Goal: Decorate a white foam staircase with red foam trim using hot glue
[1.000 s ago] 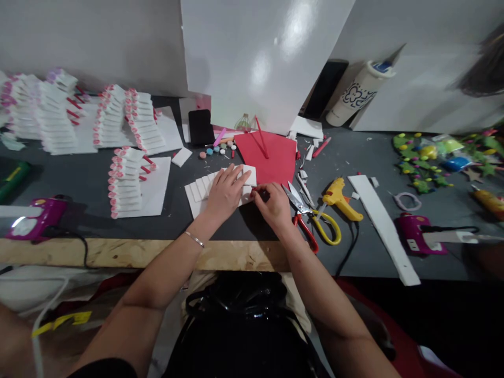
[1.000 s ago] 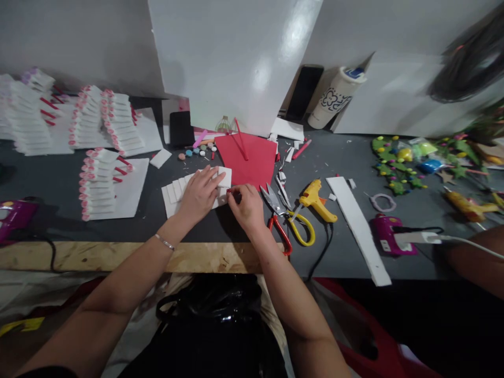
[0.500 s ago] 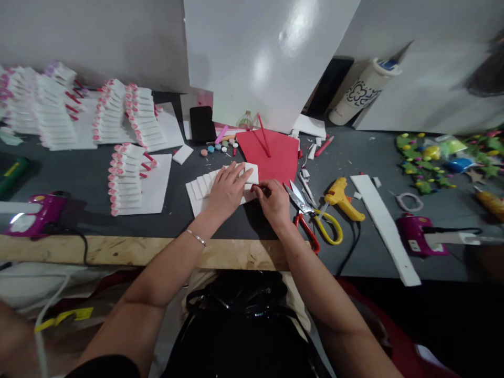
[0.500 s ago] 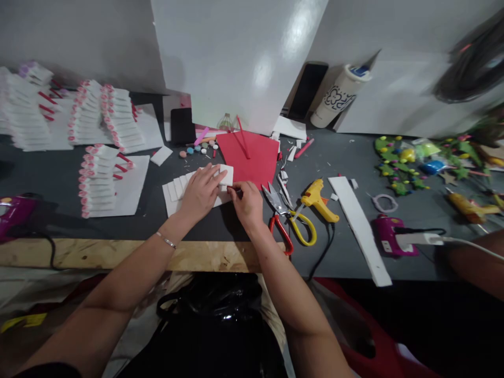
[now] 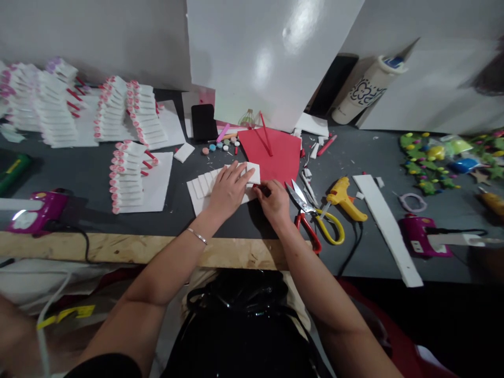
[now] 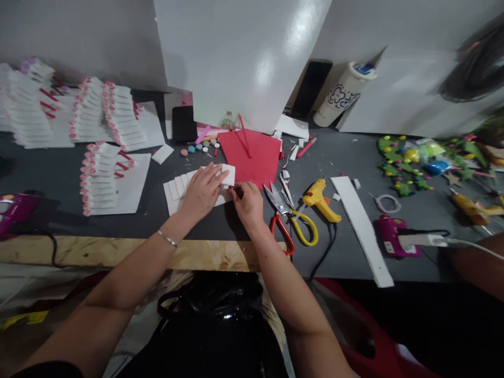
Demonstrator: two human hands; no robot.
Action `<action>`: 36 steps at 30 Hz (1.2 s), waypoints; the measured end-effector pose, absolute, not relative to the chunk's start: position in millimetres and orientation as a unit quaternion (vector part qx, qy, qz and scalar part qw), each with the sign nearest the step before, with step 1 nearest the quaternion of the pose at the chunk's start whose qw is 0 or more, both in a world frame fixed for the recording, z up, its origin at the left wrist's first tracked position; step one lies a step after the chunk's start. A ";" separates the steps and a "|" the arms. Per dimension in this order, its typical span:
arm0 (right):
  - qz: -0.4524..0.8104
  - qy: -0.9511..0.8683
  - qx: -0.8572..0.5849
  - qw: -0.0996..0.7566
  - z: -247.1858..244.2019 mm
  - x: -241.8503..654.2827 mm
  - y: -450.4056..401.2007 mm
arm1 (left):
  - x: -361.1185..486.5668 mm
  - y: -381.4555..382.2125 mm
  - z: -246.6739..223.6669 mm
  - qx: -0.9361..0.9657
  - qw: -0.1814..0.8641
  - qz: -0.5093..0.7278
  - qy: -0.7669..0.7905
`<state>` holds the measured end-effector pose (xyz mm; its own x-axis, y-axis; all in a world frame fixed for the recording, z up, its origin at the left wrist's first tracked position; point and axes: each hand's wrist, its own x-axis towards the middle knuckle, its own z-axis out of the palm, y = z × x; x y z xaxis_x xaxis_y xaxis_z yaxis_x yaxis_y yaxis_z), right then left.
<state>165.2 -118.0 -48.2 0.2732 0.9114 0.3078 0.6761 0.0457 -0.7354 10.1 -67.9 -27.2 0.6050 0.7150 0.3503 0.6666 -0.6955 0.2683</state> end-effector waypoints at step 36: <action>0.151 -0.586 -0.671 0.429 -48.8 168.2 -115.1 | 10.4 -69.0 -28.7 0.895 0.045 0.219 0.386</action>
<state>168.2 -115.1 -48.8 0.2670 0.9160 0.2995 0.6567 0.0545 -0.7522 10.4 -69.0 -28.7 0.6054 0.7113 0.3570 0.6718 -0.6973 0.2500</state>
